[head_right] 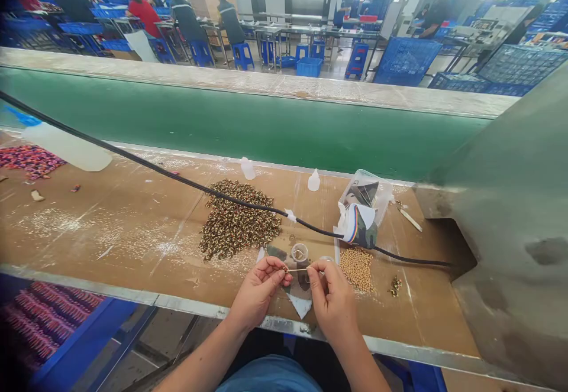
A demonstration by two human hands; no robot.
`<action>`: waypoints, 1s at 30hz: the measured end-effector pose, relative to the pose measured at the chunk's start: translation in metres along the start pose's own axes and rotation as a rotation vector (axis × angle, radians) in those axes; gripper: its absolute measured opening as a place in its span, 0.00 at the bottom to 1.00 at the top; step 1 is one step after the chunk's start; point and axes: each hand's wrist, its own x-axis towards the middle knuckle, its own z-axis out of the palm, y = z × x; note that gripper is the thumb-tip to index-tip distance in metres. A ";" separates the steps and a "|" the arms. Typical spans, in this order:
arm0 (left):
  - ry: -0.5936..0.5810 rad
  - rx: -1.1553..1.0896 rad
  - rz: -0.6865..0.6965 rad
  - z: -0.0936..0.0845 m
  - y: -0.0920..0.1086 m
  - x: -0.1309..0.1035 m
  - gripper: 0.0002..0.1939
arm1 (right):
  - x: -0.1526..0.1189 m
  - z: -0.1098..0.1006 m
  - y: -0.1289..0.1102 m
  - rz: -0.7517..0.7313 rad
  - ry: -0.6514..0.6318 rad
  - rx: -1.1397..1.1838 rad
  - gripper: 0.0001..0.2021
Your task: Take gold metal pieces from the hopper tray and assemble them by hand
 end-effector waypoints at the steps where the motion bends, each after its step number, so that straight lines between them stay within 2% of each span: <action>1: -0.003 0.006 0.003 0.000 0.000 0.000 0.20 | 0.001 0.000 -0.001 -0.017 0.006 -0.010 0.11; 16: -0.023 0.048 -0.004 0.000 0.000 0.001 0.20 | 0.005 0.001 -0.003 -0.081 -0.005 -0.060 0.11; 23: -0.036 0.084 0.015 -0.002 -0.002 0.000 0.19 | -0.003 0.000 0.005 -0.116 -0.061 -0.140 0.11; 30: -0.043 0.051 0.023 -0.003 -0.001 -0.001 0.18 | 0.001 -0.005 -0.005 -0.144 0.042 -0.127 0.09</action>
